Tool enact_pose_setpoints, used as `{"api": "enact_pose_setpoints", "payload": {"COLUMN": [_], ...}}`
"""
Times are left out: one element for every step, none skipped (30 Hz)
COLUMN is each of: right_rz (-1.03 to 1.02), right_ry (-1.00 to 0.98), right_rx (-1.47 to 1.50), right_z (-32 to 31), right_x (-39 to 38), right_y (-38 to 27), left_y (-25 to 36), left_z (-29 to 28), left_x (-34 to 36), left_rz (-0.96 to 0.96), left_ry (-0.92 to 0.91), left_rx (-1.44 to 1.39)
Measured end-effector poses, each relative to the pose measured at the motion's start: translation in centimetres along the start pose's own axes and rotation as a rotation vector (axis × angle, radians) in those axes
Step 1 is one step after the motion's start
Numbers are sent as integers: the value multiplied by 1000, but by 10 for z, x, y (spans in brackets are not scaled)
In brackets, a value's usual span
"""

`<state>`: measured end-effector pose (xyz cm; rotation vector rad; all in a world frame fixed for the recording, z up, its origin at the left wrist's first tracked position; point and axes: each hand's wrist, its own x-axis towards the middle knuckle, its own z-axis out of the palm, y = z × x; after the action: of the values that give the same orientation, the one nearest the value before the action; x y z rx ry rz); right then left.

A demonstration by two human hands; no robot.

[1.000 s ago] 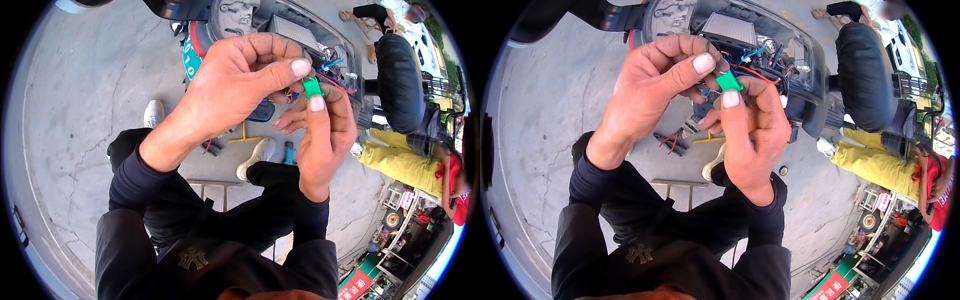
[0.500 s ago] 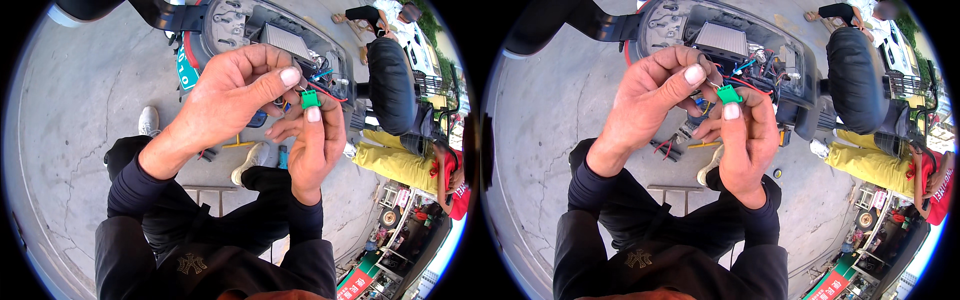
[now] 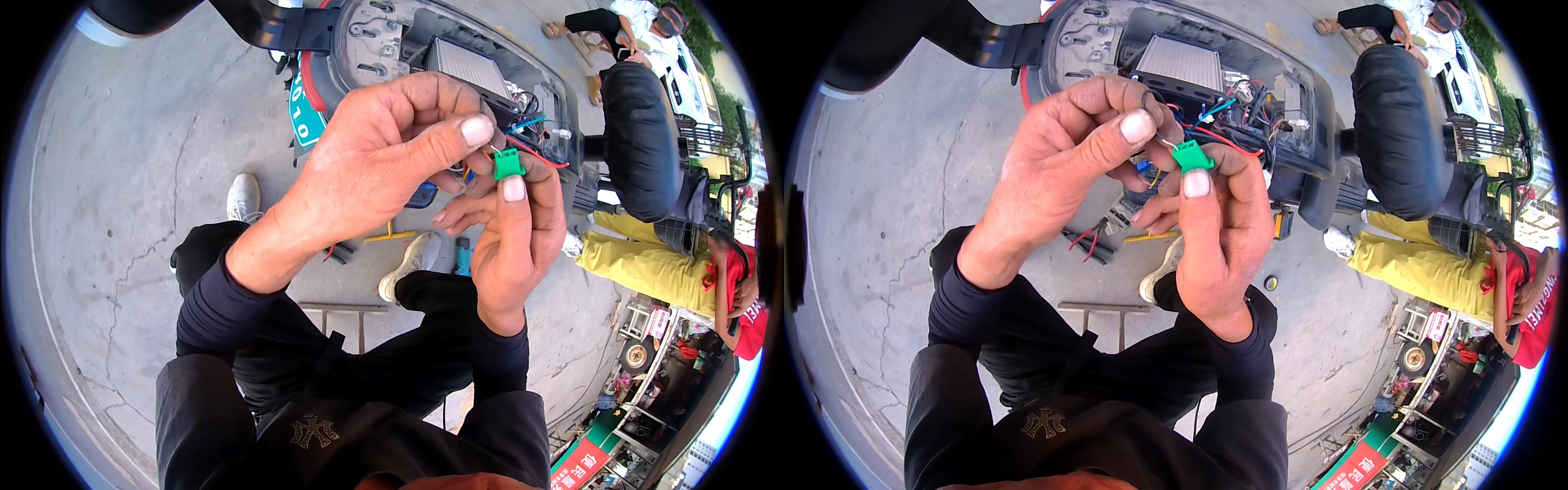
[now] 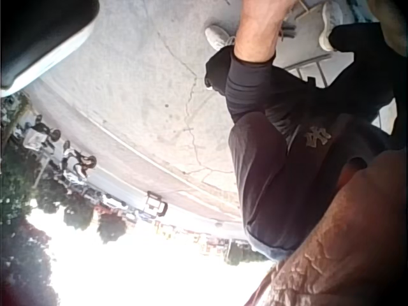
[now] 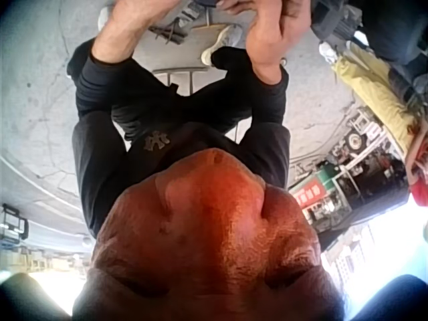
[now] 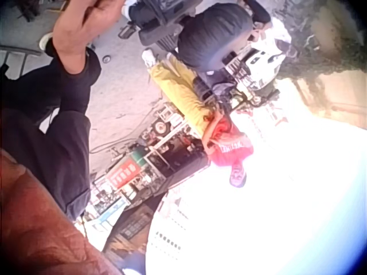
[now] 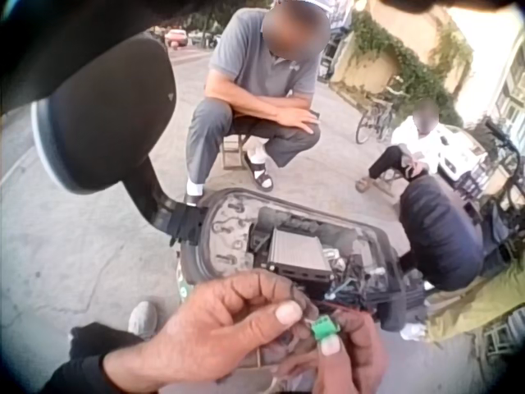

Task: The person sits on a low stool and repairs the wiring of an electric scooter. They use shears to cut wires and connectors, then strip and twist the wire ends by hand. The person handles a silver control box and various colored wires throughout the process.

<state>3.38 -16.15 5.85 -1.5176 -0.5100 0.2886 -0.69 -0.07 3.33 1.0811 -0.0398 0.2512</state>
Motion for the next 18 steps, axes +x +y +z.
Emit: {"api": "enact_pose_setpoints", "payload": {"right_rz": [3, 10, 11, 13, -9, -26, -43, -45, -47, -49, -33, -15, 3, 1, -2, -5, -5, -5], "right_ry": [-1, -1, 1, 3, 3, 3, 3, 2, 0, -1, -6, -10, -14, -15, -14, -14, -14, -13], "right_rx": [-2, 7, 17, 27, 3, -25, -53, -58, -63, -68, -44, -20, 4, 3, 2, 2, -1, -4], "right_z": [0, 0, 0, -1, -2, -2, -2, -3, -3, -3, -2, -2, -2, -1, -1, -1, -1, -1], "right_x": [0, 1, 1, 0, 0, 0, 0, 0, 0, 0, 0, 0, 0, -1, 0, 0, 0, 0], "right_y": [1, 1, -1, -2, -1, 2, 4, 5, 5, 6, 5, 2, 1, 0, 0, 0, 1, 0], "left_y": [0, 0, 0, 1, 2, 2, 2, 2, 1, 1, 0, 0, 1, 1, 1, 1, 1, 1], "left_z": [0, -1, 0, 1, 2, 2, 2, 1, 1, 1, 1, 1, 1, 1, 1, 1, 2, 2], "left_x": [0, 0, 0, -1, -1, -1, 0, 0, 0, 0, 0, 0, 0, 0, 0, 0, -1, -1], "left_rz": [2, 3, 4, 5, 6, 3, 1, 0, 1, 3, 6, 4, 2, 0, 1, 1, 2, 9], "left_ry": [5, 10, 8, 6, 4, 3, 3, 2, 6, 9, 12, 12, 13, 13, 12, 10, 9, 7], "left_rx": [-2, -4, 1, 6, 12, 9, 6, 4, 4, 3, 3, 9, 15, 21, 20, 19, 18, 9]}}
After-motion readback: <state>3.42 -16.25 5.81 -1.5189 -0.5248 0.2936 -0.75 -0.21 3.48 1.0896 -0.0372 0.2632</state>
